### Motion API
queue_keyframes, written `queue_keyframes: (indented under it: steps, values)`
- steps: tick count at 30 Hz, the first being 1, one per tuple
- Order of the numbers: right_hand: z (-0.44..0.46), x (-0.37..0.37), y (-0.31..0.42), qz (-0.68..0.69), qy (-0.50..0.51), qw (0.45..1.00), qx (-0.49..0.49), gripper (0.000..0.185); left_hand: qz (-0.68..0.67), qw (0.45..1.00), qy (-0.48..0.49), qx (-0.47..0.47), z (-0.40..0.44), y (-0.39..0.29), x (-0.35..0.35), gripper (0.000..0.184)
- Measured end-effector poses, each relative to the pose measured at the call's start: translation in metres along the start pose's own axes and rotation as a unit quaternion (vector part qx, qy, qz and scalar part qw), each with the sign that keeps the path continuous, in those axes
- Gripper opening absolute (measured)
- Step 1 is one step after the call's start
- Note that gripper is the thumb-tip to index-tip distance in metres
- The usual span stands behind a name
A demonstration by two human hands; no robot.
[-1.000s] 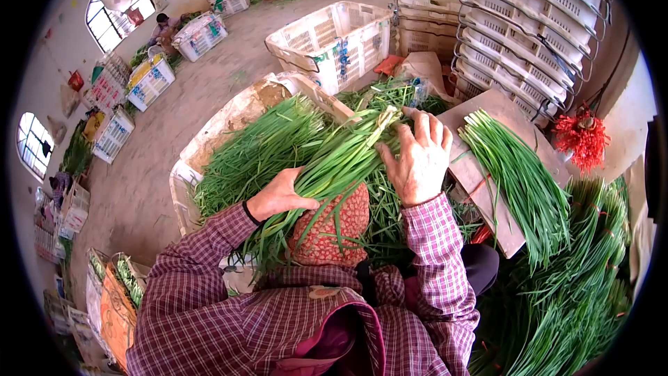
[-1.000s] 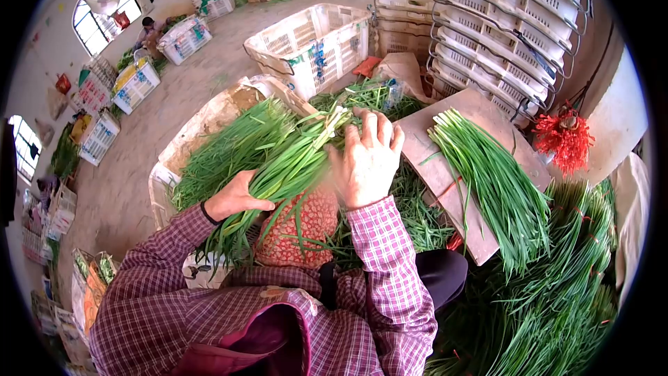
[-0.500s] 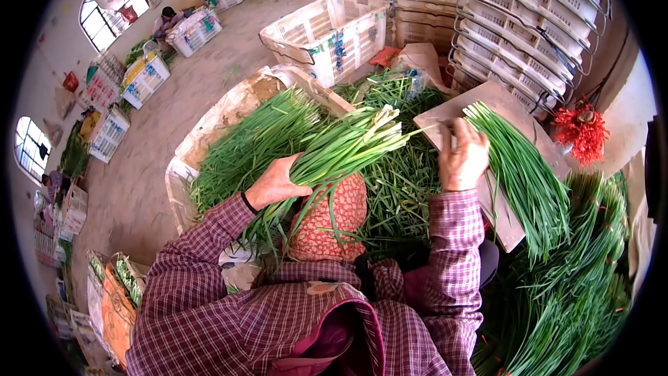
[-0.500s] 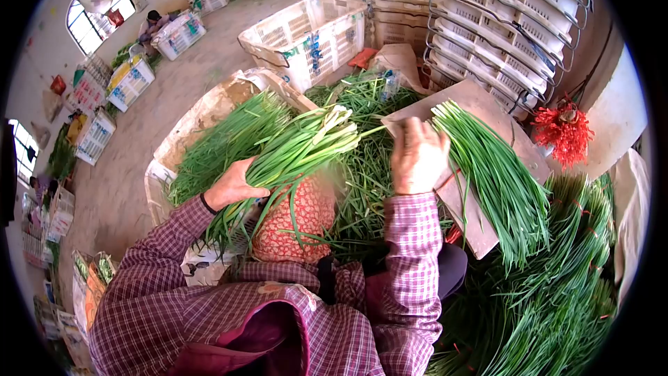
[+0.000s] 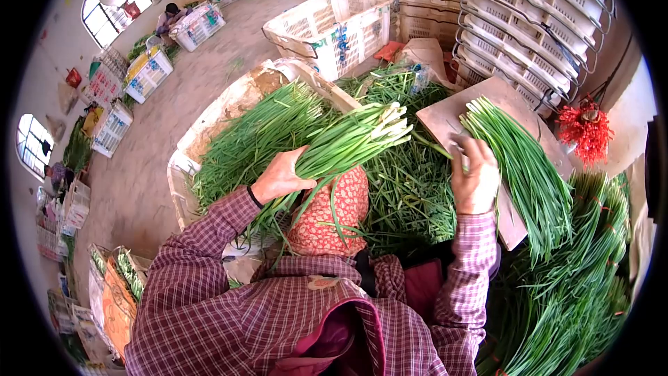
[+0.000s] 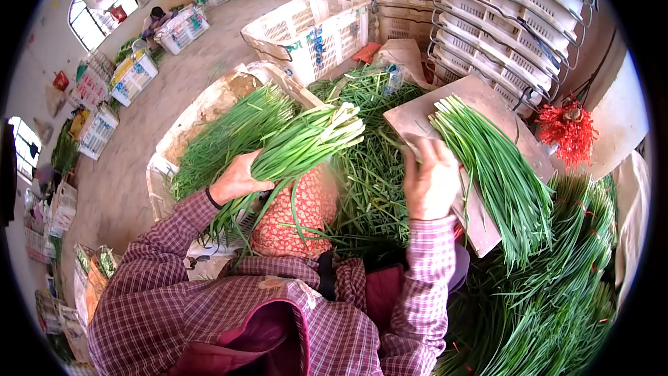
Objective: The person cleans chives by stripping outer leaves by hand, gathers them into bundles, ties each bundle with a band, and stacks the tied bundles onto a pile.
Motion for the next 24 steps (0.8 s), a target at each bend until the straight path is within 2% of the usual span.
queue_keyframes:
  steps: [2,4,5,6,7,11,13,14,17,19,21,22,24]
  values:
    - [0.005,0.010,0.030,-0.004,0.001,0.999,-0.054,0.016,0.018,1.000,-0.001,0.012,0.002,-0.005,0.001,0.068]
    - [0.008,0.021,0.049,0.028,0.007,0.996,-0.080,0.018,0.085,0.996,-0.007,-0.031,0.002,-0.006,0.003,0.069]
    - [0.009,0.024,0.057,-0.002,0.027,0.996,-0.083,0.020,0.087,0.996,-0.007,-0.030,0.001,-0.007,0.005,0.069]
    - [0.008,0.030,0.060,-0.016,0.051,0.996,-0.071,0.022,0.145,0.989,-0.028,-0.025,0.000,-0.009,0.006,0.069]
    - [0.008,0.032,0.064,-0.018,0.043,0.996,-0.079,0.023,0.203,0.978,-0.049,-0.020,-0.001,-0.011,0.008,0.069]
    - [0.008,0.042,0.052,-0.037,0.009,0.995,-0.094,0.020,0.250,0.965,-0.072,0.016,-0.002,-0.027,0.011,0.066]
    - [0.005,0.028,0.039,-0.063,-0.021,0.994,-0.088,0.017,0.245,0.967,-0.032,-0.054,-0.004,-0.064,0.009,0.067]
    - [0.004,0.028,0.038,-0.069,-0.028,0.993,-0.094,0.017,0.245,0.967,-0.032,-0.054,-0.005,-0.067,0.009,0.067]
    - [-0.001,0.015,0.008,-0.091,-0.044,0.992,-0.072,0.016,0.277,0.959,-0.056,-0.023,-0.009,-0.081,0.012,0.067]
    - [-0.006,0.004,-0.019,-0.156,-0.053,0.986,-0.018,0.014,0.320,0.943,-0.081,0.029,-0.014,-0.087,0.015,0.067]
    - [-0.017,-0.012,-0.058,-0.206,-0.055,0.976,0.043,0.019,0.353,0.930,-0.098,0.042,-0.023,-0.085,0.015,0.070]
    - [-0.020,-0.019,-0.077,-0.234,-0.021,0.965,0.115,0.016,0.384,0.915,-0.112,0.053,-0.029,-0.085,0.014,0.073]
    - [-0.031,-0.033,-0.090,-0.305,0.052,0.937,0.164,0.016,0.408,0.904,-0.122,0.041,-0.040,-0.089,0.014,0.080]
Point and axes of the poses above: each hand's wrist, its own z-axis towards the middle knuckle, its own x-axis out of the palm, y = z × x, the point moved 2 cm from there along z, towards the middle knuckle, and after that the axes turned 9 degrees about y, right-handed, at the moved point
